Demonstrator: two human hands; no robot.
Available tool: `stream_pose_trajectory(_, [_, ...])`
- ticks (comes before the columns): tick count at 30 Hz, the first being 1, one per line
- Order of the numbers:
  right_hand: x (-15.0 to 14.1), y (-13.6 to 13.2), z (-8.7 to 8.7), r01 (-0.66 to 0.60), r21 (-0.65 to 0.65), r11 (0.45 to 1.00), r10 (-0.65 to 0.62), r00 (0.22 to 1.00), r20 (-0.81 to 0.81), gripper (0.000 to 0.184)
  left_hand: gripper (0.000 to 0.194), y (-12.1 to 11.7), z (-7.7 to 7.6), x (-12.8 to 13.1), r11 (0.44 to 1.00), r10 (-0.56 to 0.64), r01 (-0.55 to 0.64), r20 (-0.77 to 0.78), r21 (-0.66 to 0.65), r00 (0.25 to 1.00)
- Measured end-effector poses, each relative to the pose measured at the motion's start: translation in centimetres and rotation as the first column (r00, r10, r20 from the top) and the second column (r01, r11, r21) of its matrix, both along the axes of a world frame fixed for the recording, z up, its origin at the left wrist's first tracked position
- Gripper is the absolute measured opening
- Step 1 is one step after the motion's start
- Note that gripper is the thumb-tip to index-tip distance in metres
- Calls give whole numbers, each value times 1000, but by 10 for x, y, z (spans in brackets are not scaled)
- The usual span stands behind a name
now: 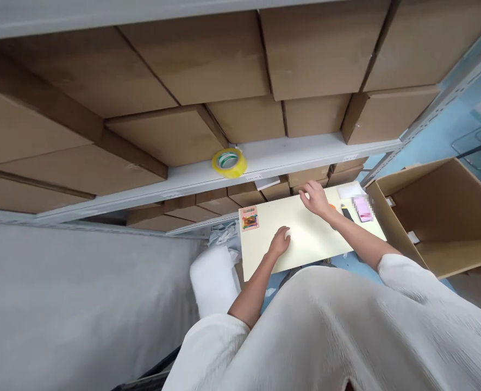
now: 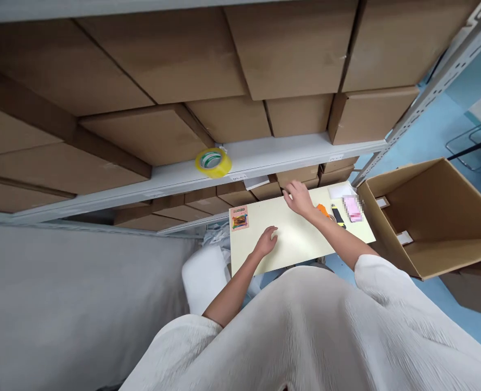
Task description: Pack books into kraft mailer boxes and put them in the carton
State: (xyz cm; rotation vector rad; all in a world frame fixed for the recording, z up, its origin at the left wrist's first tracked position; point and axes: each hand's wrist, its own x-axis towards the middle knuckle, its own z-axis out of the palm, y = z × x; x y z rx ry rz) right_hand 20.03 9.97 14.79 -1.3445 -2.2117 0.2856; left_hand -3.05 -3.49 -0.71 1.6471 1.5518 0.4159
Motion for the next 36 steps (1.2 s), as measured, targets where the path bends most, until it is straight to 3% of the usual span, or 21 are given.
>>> stream_pose_trajectory(4, [-72,39,49,-218,87,972,221,975,-34,44,46,-2,6,-19,996,80,-81,20,28,997])
stream_pose_trajectory(7, [-122,64,68,-306,88,948,304,952,33,55,45,-5,9,-33,990,132,-133,31,47,991])
stream_pose_trajectory(12, [-185,95,71,-274,6,962,270,949,164,74,44,-13,11,-54,977,196,-202,72,72,978])
stream_pose_trajectory(17, [-208,105,59,-194,-24,981,195,953,232,66,43,-21,8,-65,969,234,-238,64,68,970])
stream_pose_trajectory(24, [-184,90,57,-191,47,980,180,968,177,60,43,-16,10,-65,971,216,-224,100,80,971])
stream_pose_trajectory(30, [-116,24,59,-208,75,975,190,962,197,56,46,2,14,-51,986,136,-149,156,70,978])
stream_pose_trajectory(33, [-72,-16,43,-160,17,987,152,961,233,53,47,13,14,-34,992,87,-100,152,79,985])
stream_pose_trajectory(36, [-29,-48,15,-101,-95,990,123,956,266,47,48,20,15,-14,994,56,-68,140,82,989])
